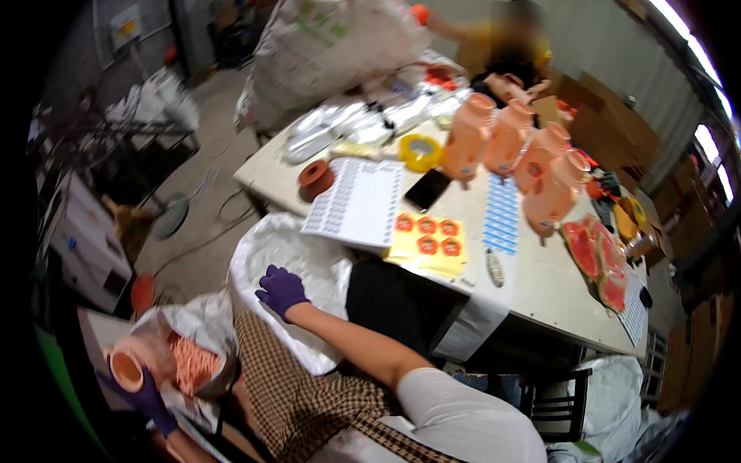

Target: The person takes a large orange jug from a pile, inserts a white ring into the top, and applies a sticker to the side of the jug before placing it down.

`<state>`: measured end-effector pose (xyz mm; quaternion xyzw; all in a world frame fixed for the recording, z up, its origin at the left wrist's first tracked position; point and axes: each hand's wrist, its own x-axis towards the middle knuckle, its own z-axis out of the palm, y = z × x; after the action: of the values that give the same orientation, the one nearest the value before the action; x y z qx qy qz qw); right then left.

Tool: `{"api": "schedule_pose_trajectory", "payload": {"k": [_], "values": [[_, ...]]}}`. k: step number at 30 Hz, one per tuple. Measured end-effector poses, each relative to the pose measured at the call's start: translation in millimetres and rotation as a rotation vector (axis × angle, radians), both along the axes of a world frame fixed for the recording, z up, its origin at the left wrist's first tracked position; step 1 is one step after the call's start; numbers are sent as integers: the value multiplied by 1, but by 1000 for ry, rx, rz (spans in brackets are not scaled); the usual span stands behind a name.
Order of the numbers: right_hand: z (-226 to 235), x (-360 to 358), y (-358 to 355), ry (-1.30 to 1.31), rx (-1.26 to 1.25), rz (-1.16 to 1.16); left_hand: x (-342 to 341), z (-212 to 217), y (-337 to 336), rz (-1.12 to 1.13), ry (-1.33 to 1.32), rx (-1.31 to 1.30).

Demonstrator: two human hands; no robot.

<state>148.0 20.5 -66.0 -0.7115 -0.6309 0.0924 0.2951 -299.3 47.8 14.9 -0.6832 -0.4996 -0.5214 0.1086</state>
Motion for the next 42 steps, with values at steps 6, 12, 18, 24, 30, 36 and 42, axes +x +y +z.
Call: {"api": "schedule_pose_trajectory", "payload": {"k": [6, 12, 18, 24, 30, 36, 42], "values": [[-46, 22, 39, 88, -287, -60, 14, -51, -15, -182, -30, -58], [-51, 32, 19, 258, 370, 24, 53, -72, -73, -278, -218, -461], [0, 1, -34, 1015, -22, 274, 102, -74, -121, -407, -171, -576], [53, -118, -96, 658, -25, 943, 96, -62, -120, -513, 246, -492], [64, -147, -96, 360, -81, 811, 103, -69, -128, -618, -240, -737], [37, -154, -98, 491, -77, 588, 116, -70, -128, -597, -174, -667], [40, -145, -109, 484, 220, 575, 122, -66, -131, -516, -35, -748]]}}
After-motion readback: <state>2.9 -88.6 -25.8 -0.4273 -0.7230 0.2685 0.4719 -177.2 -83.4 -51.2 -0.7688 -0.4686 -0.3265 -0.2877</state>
